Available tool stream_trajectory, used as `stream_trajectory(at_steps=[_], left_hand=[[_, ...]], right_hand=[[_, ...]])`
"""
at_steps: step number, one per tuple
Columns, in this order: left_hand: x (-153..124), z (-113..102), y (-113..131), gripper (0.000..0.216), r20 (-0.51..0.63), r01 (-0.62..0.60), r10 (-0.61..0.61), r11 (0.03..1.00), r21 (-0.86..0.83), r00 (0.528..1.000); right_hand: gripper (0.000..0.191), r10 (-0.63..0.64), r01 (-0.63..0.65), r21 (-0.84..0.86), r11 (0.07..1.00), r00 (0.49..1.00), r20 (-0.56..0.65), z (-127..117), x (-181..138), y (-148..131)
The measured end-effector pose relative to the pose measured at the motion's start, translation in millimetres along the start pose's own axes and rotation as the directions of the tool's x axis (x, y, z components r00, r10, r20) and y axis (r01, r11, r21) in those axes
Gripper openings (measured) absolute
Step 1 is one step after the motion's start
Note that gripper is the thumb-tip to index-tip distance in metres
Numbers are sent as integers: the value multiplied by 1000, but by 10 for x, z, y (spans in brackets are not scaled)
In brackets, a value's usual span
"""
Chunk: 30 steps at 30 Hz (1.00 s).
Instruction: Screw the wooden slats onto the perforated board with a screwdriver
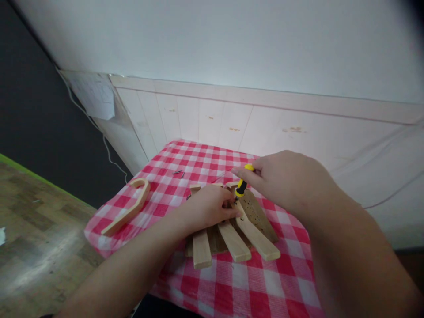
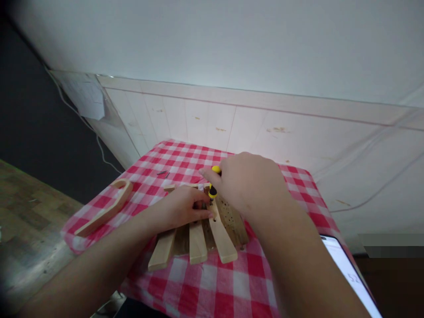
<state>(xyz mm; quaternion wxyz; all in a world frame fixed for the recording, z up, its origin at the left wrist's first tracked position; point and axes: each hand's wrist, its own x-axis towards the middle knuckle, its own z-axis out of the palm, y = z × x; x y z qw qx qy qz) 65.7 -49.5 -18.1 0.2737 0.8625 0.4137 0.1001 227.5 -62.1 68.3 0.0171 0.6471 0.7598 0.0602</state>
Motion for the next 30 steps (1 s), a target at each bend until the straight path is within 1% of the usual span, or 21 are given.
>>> stream_trajectory(at_steps=[1, 2, 3, 5, 6, 8, 10, 12, 13, 15, 16, 18, 21, 23, 25, 27, 30], left_hand=[[0, -1, 2, 21, 4, -10, 10, 1000, -12, 1000], [0, -3, 4, 20, 7, -15, 15, 1000, -23, 1000], [-1, -5, 8, 19, 8, -15, 16, 999, -29, 1000], [-3, -12, 19, 19, 12, -6, 7, 1000, -22, 1000], [-5, -17, 25, 19, 17, -2, 2, 1000, -10, 1000], [-8, -24, 33, 20, 22, 2, -2, 1000, 6, 1000], [-9, -25, 33, 20, 19, 12, -12, 1000, -1, 1000], [-7, -19, 25, 20, 11, 20, -20, 1000, -20, 1000], [-6, -15, 20, 21, 8, 20, -20, 1000, -24, 1000], [-3, -7, 8, 23, 8, 17, -17, 1000, -15, 1000], [-2, -5, 3, 24, 11, 18, -17, 1000, -11, 1000], [-2, -3, -8, 24, 21, 10, -10, 1000, -18, 1000], [-4, -6, -19, 24, 17, -24, 25, 999, -35, 1000], [-5, -10, -17, 23, 14, -30, 30, 999, -17, 999], [-5, -16, -7, 22, 11, -10, 10, 1000, -3, 1000], [-5, -20, 7, 21, 10, 7, -7, 1000, 3, 1000], [-5, -20, 17, 20, 2, 12, -12, 1000, 3, 1000]], right_hand=[[58, 36, -36, -14, 999, 999, 0, 6, 15, -4], [54, 32, -32, 3, 999, 999, -3, 15, 24, -3], [47, -4, 4, 51, 999, 1000, -7, 24, 28, 3], [33, -118, 119, 192, 974, 993, -17, 35, 18, 33], [29, -164, 165, 254, 953, 986, -23, 33, 9, 55], [27, -214, 207, 322, 924, 977, -14, 9, -9, 101], [26, -217, 190, 305, 933, 975, 55, -31, -18, 134], [29, -146, 121, 196, 973, 982, 121, -63, -14, 134], [37, -88, 72, 123, 990, 988, 128, -70, -9, 117], [54, 26, -27, 12, 1000, 998, 57, -61, 0, 50], [58, 49, -49, -1, 999, 999, 16, -49, 0, 6], [56, 16, -15, 60, 998, 1000, -19, -21, -9, -82], [36, -92, 89, 189, 978, 996, 4, 18, -40, -148], [29, -140, 140, 239, 961, 990, -17, 37, -57, -127], [27, -166, 177, 252, 951, 984, -65, 42, -62, -68], [27, -188, 203, 253, 946, 979, -84, 27, -59, -1], [24, -174, 173, 200, 964, 985, -8, -22, -56, 63]])
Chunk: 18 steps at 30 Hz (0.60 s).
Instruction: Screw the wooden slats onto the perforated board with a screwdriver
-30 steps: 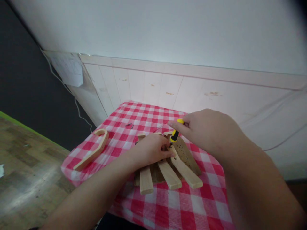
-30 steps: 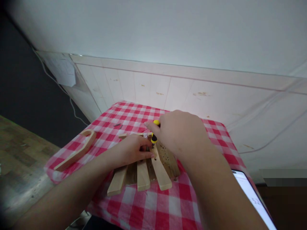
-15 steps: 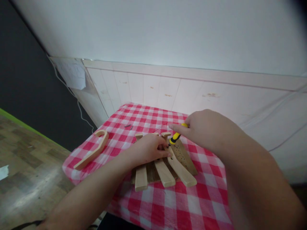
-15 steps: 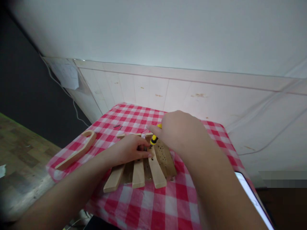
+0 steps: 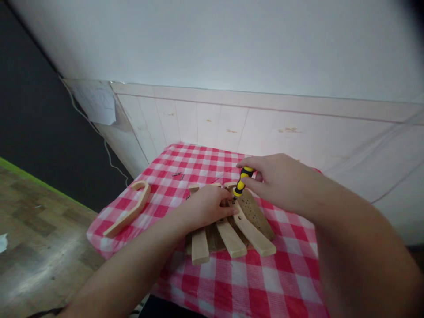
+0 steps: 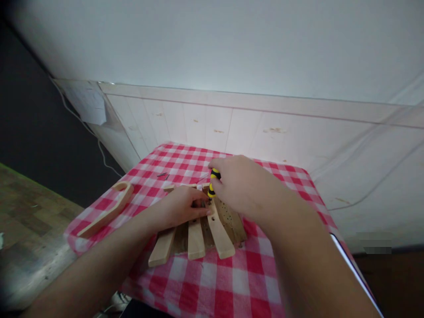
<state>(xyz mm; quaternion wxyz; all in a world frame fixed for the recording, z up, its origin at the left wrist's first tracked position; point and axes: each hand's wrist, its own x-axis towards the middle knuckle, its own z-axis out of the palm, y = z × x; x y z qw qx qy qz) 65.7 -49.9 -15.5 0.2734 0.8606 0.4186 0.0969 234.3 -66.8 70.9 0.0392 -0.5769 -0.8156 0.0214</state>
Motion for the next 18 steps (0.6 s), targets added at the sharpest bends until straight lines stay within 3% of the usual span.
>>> stream_trajectory(at_steps=[4, 7, 13, 18], left_hand=[[2, 6, -3, 21, 7, 7, -7, 1000, 1, 1000], [1, 9, 0, 23, 4, -9, 9, 1000, 24, 1000], [-13, 7, 35, 21, -32, -62, 65, 994, 86, 997], [-12, 26, 35, 28, -54, -31, 36, 995, 90, 998]], right_hand=[[48, 148, -154, -201, 967, 988, -42, -28, 4, -31], [56, 215, -228, -229, 946, 973, -79, -11, 5, -82], [40, 123, -124, -143, 982, 992, -16, -99, -64, -64], [23, 128, -130, -52, 990, 991, -47, -253, -166, 31]])
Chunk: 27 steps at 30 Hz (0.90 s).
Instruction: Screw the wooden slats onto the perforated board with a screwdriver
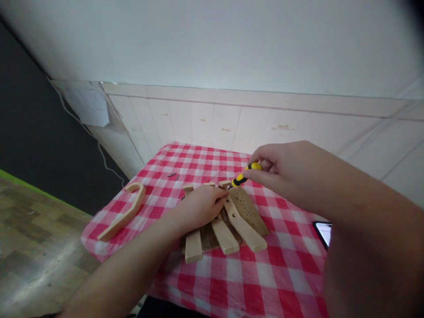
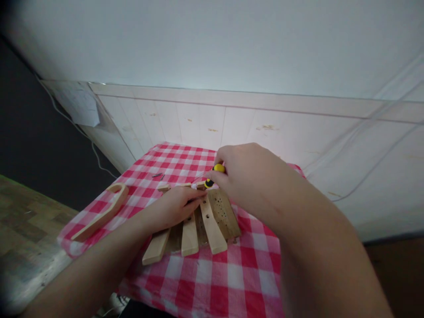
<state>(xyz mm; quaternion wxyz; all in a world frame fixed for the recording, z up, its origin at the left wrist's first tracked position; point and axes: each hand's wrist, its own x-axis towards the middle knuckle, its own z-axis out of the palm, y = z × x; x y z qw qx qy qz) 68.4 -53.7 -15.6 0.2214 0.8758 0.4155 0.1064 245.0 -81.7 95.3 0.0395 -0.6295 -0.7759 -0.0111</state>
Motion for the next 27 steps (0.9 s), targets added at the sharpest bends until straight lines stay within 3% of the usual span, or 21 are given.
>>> stream_trajectory(at_steps=[6, 11, 16, 18, 21, 23, 27], left_hand=[[8, 58, -45, 34, -43, -30, 32, 999, 41, 999], [-11, 72, -31, 36, -40, -43, 45, 998, 51, 998], [-122, -99, 30, 34, 38, -99, 99, 995, -13, 994], [-195, -201, 31, 31, 10, -125, 127, 986, -110, 992], [-285, -301, -8, 28, -140, -213, 174, 915, -343, 975], [-304, -317, -56, 29, -320, -286, 140, 835, -471, 937], [-210, -304, -204, 27, -649, -341, -86, 794, -504, 756]], right_hand=[[31, -67, 91, 116, 989, 978, -199, -49, -118, 181], [32, -137, 177, 156, 972, 962, -238, -67, -176, 236], [28, -125, 205, 198, 959, 926, -355, -150, -257, 240], [28, -92, 208, 229, 951, 898, -431, -192, -300, 246], [27, -65, 239, 286, 928, 860, -507, -228, -341, 232], [26, -61, 267, 322, 908, 847, -529, -224, -341, 200], [23, -88, 331, 310, 891, 798, -596, -149, -273, 104]])
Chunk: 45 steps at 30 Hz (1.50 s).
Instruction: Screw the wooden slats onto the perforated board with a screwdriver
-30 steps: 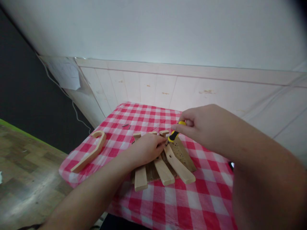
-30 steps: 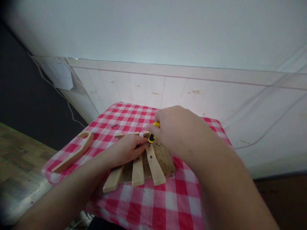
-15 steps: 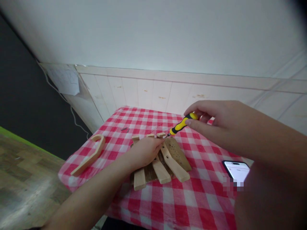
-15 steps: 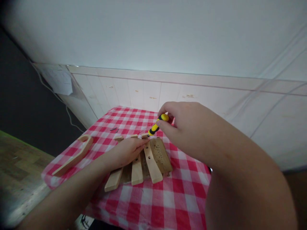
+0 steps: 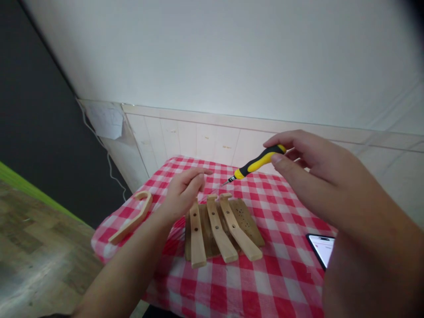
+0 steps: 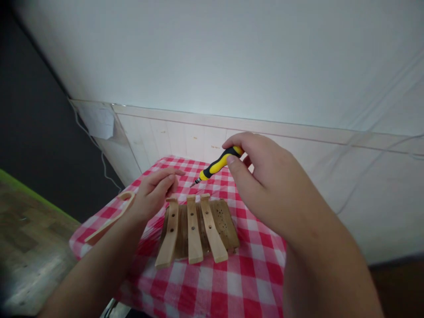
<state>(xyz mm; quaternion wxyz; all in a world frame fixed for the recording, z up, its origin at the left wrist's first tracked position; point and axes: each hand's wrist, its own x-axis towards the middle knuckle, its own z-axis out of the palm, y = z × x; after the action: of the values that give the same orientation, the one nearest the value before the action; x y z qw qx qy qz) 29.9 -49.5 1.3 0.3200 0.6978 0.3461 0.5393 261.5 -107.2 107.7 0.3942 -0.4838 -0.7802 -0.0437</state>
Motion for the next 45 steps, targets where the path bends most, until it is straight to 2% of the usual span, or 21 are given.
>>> stream_trajectory(at_steps=[2, 5, 7, 9, 11, 13, 14, 15, 19, 21, 23, 26, 30, 38, 42, 45], left_hand=[[88, -41, -112, 26, -170, 28, -26, 1000, 11, 985], [247, -200, -306, 30, -313, 128, -81, 983, 131, 946], [334, -359, -445, 37, -307, 237, -145, 928, 288, 941], [380, -520, -586, 42, -218, 305, -232, 858, 414, 948], [386, -645, -716, 36, -154, 339, -302, 809, 481, 941], [366, -713, -815, 26, -92, 355, -370, 749, 560, 925], [352, -724, -846, 23, -69, 356, -400, 711, 606, 914], [338, -722, -862, 22, -55, 354, -425, 670, 653, 904], [292, -621, -800, 19, -51, 340, -507, 497, 798, 861], [280, -546, -737, 14, -63, 338, -545, 421, 842, 836], [274, -478, -692, 15, -92, 344, -571, 350, 871, 816], [272, -412, -683, 18, -140, 363, -605, 264, 893, 784], [269, -384, -741, 18, -143, 359, -635, 225, 906, 759], [254, -363, -789, 22, -148, 361, -622, 231, 904, 769], [259, -354, -834, 24, -176, 383, -626, 212, 899, 760], [257, -353, -873, 21, -163, 376, -610, 239, 895, 776]], right_hand=[[26, 5, -5, 19, 1000, 999, -37, 100, 15, 18], [38, 107, -101, 99, 990, 993, -52, 298, 44, 130], [37, 188, -184, 233, 955, 982, 8, 475, 69, 246], [35, 247, -252, 428, 868, 967, 68, 691, 94, 364], [31, 308, -315, 647, 695, 943, 128, 923, 112, 466], [25, 408, -408, 805, 430, 883, 230, 1139, 114, 562], [23, 461, -463, 840, 285, 834, 303, 1235, 107, 616], [21, 494, -493, 845, 206, 798, 346, 1320, 92, 677], [14, 541, -583, 812, 43, 696, 471, 1614, -61, 976], [15, 580, -604, 797, -2, 649, 493, 1761, -175, 1120], [27, 591, -642, 765, -43, 601, 538, 1897, -280, 1235], [33, 579, -668, 737, -103, 562, 590, 2016, -367, 1352], [14, 561, -633, 760, -145, 581, 590, 2000, -366, 1401], [20, 480, -655, 741, -144, 609, 632, 1948, -356, 1301], [18, 432, -664, 729, -163, 616, 658, 2009, -389, 1412], [16, 428, -658, 733, -172, 620, 658, 2060, -418, 1514]])
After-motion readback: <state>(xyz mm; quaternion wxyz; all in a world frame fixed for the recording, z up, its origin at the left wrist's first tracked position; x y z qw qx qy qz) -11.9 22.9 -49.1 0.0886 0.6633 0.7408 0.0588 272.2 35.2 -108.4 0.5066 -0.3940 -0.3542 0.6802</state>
